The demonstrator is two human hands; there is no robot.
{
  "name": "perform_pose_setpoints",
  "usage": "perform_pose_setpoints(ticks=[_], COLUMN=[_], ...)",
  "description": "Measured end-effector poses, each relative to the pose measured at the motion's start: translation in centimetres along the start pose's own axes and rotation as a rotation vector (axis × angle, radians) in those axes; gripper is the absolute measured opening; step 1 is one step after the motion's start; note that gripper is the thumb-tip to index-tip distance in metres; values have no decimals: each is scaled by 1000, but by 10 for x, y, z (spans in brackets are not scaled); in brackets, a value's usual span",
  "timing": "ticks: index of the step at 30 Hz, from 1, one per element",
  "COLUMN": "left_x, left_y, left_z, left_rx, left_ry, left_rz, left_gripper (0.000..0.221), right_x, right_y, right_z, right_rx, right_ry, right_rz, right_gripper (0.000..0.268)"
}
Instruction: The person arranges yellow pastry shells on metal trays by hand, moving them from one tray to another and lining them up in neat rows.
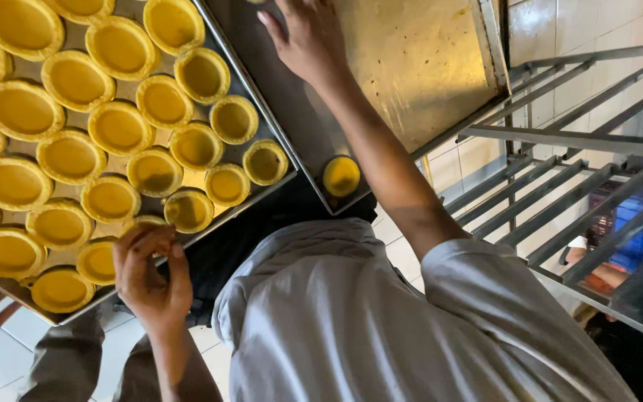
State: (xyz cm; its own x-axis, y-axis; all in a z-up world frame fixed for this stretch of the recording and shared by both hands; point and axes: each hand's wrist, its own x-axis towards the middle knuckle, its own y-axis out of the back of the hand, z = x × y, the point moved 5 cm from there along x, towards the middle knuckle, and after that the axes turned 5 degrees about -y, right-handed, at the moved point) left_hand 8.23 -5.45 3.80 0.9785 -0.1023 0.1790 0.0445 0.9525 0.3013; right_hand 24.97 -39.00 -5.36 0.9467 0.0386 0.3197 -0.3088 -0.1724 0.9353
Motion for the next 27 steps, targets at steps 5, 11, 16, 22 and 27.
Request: perform_pose_setpoints(ticks=[5, 11, 16, 22, 27], left_x=[-62, -111, -68, -13, -40], left_y=[14, -10, -36, -167, -257], left_z=[-27, -58, -31, 28, 22], left_rx=[-200, -339, -156, 71, 580], left_ry=[265, 554, 277, -488, -552], left_rz=[-225, -476, -605, -660, -750], left_gripper=[21, 27, 23, 42, 81], right_x=[-87, -199, -221, -98, -63], right_y=[64, 135, 157, 111, 47], right_z=[18, 32, 27, 23, 25], right_rx=[140, 74, 264, 400, 168], right_ry=[43, -237, -227, -201, 95], right_rz=[-183, -268, -200, -212, -324], right_gripper=[38, 32, 13, 47, 56])
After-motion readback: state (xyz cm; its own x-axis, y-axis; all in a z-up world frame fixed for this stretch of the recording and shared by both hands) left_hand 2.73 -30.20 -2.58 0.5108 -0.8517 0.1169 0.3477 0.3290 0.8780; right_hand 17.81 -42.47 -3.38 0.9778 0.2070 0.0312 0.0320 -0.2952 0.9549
